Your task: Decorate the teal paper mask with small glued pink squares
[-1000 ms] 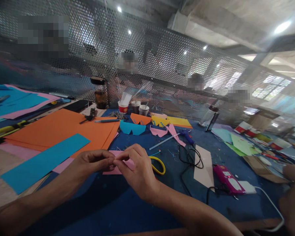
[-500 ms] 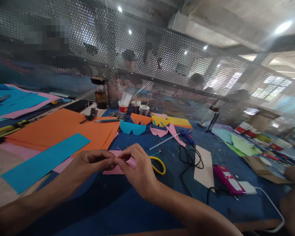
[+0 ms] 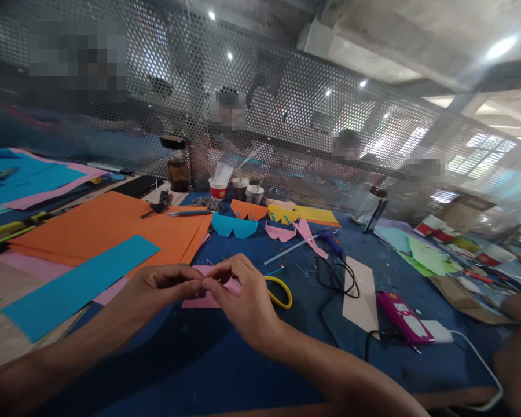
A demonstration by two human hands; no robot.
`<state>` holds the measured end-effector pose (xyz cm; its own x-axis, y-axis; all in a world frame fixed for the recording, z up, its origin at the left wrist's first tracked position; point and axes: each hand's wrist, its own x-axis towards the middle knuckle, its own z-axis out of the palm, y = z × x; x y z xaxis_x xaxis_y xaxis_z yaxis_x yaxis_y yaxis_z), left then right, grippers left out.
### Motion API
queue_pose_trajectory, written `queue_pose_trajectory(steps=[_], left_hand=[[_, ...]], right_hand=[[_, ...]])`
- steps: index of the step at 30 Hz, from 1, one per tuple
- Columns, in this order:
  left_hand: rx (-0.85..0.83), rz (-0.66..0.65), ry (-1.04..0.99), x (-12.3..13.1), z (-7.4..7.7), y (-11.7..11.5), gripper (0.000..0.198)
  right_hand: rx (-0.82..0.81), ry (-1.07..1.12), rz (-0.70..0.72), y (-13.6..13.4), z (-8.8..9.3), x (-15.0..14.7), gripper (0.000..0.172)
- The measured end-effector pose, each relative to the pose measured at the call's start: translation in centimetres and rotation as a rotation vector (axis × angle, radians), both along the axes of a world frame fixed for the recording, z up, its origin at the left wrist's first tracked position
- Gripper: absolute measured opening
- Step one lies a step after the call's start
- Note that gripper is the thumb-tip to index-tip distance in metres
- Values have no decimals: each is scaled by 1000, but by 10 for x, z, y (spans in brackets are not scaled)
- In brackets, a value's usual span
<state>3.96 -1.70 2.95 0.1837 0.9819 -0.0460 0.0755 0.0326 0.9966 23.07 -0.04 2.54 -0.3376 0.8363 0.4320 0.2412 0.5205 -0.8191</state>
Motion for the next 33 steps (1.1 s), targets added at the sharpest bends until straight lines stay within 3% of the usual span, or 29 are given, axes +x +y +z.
queue_pose_trajectory(steps=[10,33], left_hand=[[-22,-8,-9,1,3,-1,14],[82,12,106,2,-9,-3,21]], right_hand=[[-23,-18,-18,1,0,2,5],[-79,3,-30,-2,1,-1,4]])
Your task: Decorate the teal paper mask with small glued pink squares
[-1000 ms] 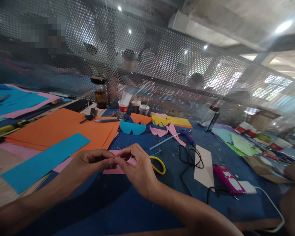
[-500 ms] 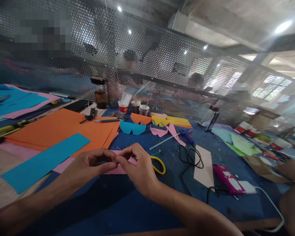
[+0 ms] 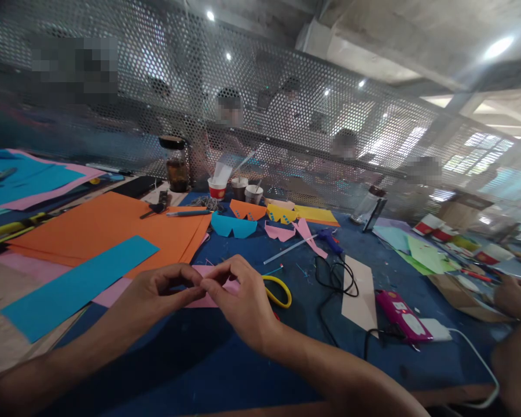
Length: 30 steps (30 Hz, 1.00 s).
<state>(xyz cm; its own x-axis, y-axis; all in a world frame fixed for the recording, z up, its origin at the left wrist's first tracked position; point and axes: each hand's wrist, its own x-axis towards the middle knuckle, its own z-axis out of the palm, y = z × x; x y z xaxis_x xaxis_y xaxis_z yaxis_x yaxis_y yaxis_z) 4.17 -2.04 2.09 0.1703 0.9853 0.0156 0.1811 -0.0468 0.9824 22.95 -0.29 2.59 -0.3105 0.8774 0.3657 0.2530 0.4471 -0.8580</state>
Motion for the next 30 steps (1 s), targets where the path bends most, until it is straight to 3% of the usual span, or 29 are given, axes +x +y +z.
queue_pose_trajectory(steps=[17,30], left_hand=[[-40,29,21,0,2,1,24],[-66,-33,-4,0,3,1,25]], right_hand=[[76,-17,6,1,-1,1,4],[-123,1,-13,1,6,0,9]])
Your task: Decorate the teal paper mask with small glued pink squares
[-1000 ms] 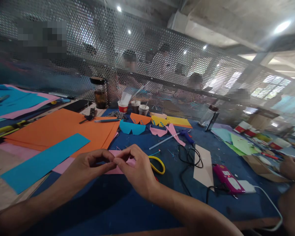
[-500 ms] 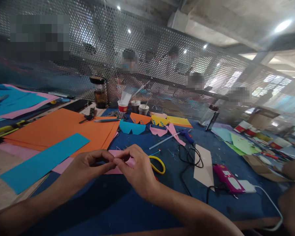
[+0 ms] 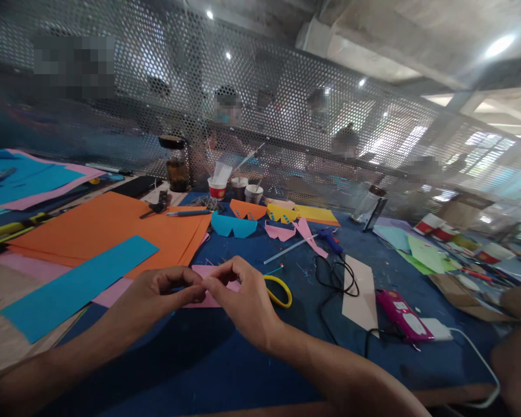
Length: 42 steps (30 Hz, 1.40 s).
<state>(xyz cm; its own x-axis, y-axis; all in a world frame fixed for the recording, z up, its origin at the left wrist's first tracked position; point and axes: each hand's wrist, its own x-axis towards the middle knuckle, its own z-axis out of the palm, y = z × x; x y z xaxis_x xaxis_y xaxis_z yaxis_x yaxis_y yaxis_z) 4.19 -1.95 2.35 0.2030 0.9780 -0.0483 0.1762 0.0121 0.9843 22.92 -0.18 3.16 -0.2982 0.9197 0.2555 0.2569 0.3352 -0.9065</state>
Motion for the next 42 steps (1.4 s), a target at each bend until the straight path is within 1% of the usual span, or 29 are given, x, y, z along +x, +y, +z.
queue_pose_trajectory(steps=[5,9,14,20,23,27,30,32,34,38,42], left_hand=[[-14,11,-52,2,4,0,25],[-24,26,-44,2,7,1,25],[-55,15,-104,1,6,2,23],[-143,-4,-174,3,12,1,25],[-187,-16,-201,4,15,-1,27],[-231,-82,-271,2,17,-2,26],[-257,-126,-326,0,16,-2,22],[-264,-132,-340,0,15,-1,21],[-252,-103,-333,0,15,0,20],[-212,18,-275,1,14,2,18],[-167,57,-233,2,12,2,20]], right_hand=[[-87,97,65,5,-6,1,12],[-98,87,76,5,-8,1,18],[-100,97,88,5,-8,1,17],[-208,225,233,8,1,1,29],[-297,318,293,9,1,1,30],[-388,396,357,9,-1,1,27],[-398,413,346,9,-2,1,25],[-387,412,348,9,-2,1,24],[-348,379,328,9,-2,1,24],[-232,260,208,9,-6,3,28],[-147,166,146,9,-7,3,18]])
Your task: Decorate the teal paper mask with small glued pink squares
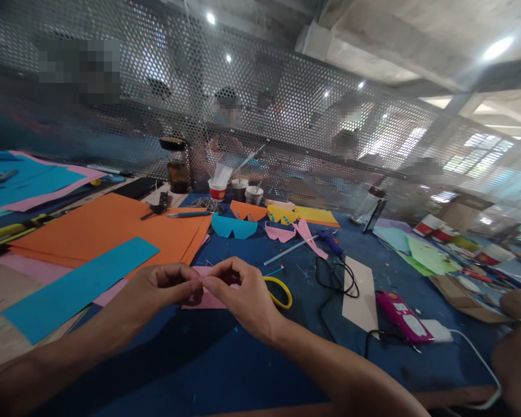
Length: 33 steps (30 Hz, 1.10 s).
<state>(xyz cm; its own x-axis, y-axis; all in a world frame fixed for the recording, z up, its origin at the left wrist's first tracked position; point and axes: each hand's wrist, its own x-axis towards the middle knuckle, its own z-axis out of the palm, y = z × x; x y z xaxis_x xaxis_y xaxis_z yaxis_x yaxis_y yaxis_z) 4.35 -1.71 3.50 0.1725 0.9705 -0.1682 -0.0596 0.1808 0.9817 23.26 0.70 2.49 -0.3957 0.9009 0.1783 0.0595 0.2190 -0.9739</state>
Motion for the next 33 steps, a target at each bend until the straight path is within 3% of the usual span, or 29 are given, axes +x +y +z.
queue_pose_trajectory(steps=[18,33], left_hand=[[244,-24,320,0,-9,-5,18],[264,-61,352,0,-10,-7,20]], right_hand=[[39,-37,53,-5,3,1,3],[0,-51,66,-7,4,1,7]])
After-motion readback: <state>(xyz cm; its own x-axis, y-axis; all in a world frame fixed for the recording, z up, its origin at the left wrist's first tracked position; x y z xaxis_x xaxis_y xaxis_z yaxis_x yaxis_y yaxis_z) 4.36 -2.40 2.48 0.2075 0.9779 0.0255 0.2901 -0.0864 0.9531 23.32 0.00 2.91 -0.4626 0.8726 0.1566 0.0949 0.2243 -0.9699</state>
